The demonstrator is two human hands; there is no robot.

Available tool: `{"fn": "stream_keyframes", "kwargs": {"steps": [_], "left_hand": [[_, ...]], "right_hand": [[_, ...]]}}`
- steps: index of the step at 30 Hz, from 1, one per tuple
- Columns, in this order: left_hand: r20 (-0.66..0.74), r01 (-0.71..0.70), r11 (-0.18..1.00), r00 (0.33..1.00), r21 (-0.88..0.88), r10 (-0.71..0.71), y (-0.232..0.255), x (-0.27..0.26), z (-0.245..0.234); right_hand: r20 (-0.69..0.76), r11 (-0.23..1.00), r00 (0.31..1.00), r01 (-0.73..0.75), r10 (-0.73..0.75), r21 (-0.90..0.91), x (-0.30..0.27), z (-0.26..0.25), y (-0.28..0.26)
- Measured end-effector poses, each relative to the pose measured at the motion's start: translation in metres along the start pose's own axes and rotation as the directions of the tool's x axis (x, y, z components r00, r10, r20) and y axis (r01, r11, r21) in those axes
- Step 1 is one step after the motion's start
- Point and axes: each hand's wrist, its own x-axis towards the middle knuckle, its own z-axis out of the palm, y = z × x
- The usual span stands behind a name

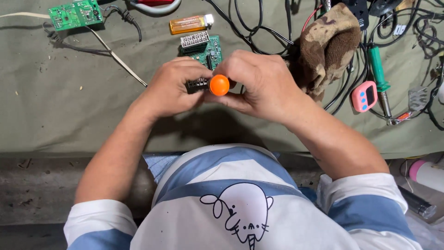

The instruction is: Using a screwdriver to adjust terminals on a circuit board

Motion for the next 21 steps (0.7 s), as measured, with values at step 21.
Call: {"fn": "stream_keyframes", "kwargs": {"steps": [21], "left_hand": [[-0.031, -0.116, 0.991, 0.993, 0.067, 0.118, 0.019, 0.009, -0.003]], "right_hand": [[0.007, 0.866, 0.99, 0.129, -0.143, -0.483, 0.004, -0.019, -0.029]]}}
